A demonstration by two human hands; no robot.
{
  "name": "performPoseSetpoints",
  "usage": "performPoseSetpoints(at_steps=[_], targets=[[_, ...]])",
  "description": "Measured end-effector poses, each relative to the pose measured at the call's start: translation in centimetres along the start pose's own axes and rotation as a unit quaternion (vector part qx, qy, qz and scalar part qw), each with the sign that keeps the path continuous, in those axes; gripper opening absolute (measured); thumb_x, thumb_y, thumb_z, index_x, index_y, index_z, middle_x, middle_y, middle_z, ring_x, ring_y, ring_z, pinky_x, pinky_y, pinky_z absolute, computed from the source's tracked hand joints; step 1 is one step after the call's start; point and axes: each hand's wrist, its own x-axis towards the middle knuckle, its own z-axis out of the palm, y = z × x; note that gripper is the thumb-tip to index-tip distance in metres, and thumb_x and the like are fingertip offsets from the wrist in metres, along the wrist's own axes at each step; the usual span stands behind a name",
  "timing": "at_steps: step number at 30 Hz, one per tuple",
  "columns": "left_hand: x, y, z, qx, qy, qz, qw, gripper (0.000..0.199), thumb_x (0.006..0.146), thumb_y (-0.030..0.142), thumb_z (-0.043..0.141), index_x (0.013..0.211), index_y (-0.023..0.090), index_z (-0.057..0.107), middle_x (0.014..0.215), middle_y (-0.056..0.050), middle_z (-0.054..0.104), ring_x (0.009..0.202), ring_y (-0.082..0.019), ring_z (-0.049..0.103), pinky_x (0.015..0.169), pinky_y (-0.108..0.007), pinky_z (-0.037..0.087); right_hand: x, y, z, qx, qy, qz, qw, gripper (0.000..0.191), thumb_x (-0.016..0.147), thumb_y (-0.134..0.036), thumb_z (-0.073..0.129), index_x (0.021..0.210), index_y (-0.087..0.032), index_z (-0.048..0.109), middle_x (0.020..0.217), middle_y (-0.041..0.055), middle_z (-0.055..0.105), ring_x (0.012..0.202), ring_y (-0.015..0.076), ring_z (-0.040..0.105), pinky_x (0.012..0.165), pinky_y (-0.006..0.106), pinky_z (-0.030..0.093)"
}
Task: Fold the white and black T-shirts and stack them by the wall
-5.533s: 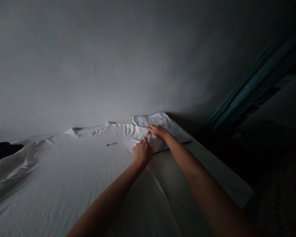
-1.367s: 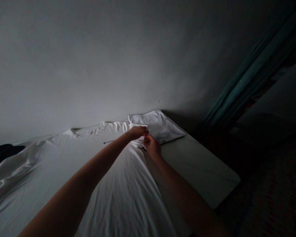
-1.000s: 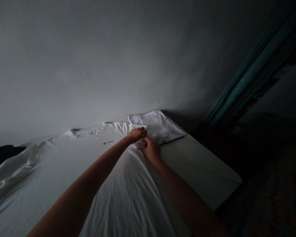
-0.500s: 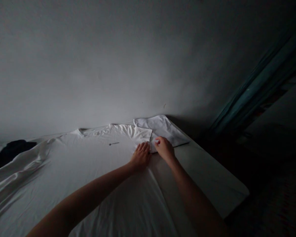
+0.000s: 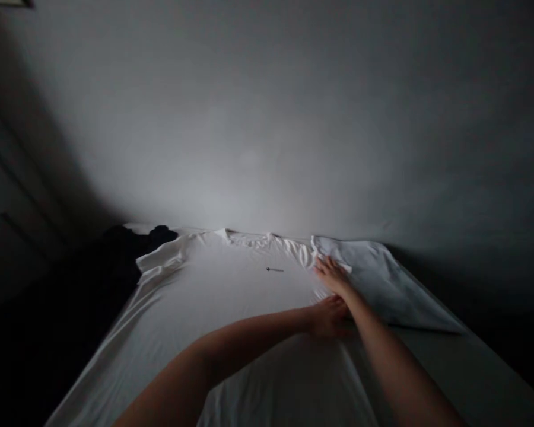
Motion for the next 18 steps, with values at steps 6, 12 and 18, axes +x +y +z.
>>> performPoseSetpoints(at_steps=[6,12,18], targets=[[-9.1,-3.0,-7.2,-0.017,0.009,-0.096,0.995,0.030,0.092,0.029,0.055,0.117,0.024,0.070,0.120,-0.006,0.072,0.112,-0.023,0.066,0.101,-0.035,0.048,0.2,3.5,4.2,-0.089,0.004,-0.043,0.995,0.054,0.099,-0.040,0.031,0.149,-0.029,0.046,0.155,0.0082,0.044,0.144,0.0275,0.038,0.115,0.050,0.033],[-27.3,-7.9,-20.9,0.146,0.225,-0.431,0.862,0.027,0.086,0.012,0.051,0.102,0.019,0.072,0.107,-0.008,0.074,0.098,-0.020,0.068,0.092,-0.032,0.051,1.5,1.9,1.9,-0.135,-0.038,-0.029,0.990,0.047,0.095,-0.036,0.041,0.136,-0.025,0.062,0.146,0.0151,0.053,0.135,0.0332,0.048,0.106,0.053,0.041],[-39.1,-12.5,-27.3,0.148,0.201,-0.598,0.762,0.038,0.078,0.035,0.067,0.112,0.018,0.067,0.111,-0.010,0.070,0.102,-0.026,0.064,0.086,-0.033,0.050,5.2,-15.1,-2.4,-0.074,-0.031,-0.112,0.990,0.036,0.095,-0.020,0.043,0.118,-0.021,0.071,0.127,0.0114,0.068,0.117,0.0221,0.062,0.094,0.029,0.047]])
